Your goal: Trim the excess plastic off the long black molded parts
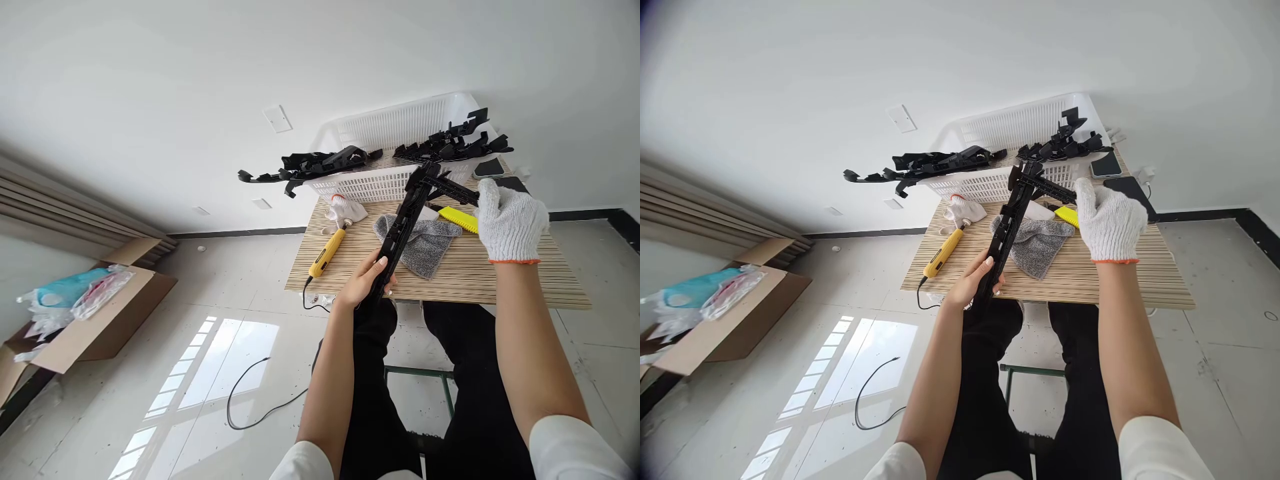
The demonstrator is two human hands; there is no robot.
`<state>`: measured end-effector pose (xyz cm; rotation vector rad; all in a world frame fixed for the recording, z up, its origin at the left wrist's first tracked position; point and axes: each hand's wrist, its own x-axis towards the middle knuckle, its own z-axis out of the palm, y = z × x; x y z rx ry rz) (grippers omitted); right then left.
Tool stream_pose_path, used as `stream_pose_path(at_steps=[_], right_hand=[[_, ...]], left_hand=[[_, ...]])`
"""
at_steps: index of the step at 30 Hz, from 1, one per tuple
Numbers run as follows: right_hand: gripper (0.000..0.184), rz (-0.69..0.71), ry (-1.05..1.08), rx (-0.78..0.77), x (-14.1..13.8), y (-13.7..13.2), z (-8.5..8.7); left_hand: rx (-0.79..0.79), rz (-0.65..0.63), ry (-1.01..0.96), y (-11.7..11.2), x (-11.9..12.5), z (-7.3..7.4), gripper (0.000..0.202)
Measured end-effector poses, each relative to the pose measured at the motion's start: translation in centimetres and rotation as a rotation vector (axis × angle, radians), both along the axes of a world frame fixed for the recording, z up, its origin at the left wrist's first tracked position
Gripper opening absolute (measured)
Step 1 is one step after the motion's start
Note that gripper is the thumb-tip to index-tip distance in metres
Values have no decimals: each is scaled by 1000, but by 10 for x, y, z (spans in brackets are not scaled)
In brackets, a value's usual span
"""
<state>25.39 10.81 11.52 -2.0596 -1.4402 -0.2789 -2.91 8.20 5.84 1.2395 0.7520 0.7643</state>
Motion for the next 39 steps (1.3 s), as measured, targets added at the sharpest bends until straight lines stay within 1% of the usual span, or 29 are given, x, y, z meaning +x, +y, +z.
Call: stream_pose_path(at_steps=[3,9,14,22,27,30,35,39], right_hand=[[80,-73,12,4,-2,-1,2],[74,-97,-28,5,-2,-1,4],[70,-99,-23,3,-1,-1,5],[73,-119,7,-26,-2,-1,7],[78,-76,51,-58,-2,-1,6],[77,-61,57,-60,-3,-1,6],[72,-132,43,-8,-4,-4,10],[77,-210,36,50,5,-6,12]], left_hand=[[5,-9,-2,0,0,-1,51],[8,-6,-6,0,1,1,49],[2,6,9,-1,1,3,54],[9,-2,8,0,0,1,51],[-2,4,-1,-1,0,0,50],[-12,12,2,-1,0,1,51],[-12,12,16,-2,0,3,53],[4,-28,3,0,0,2,47]])
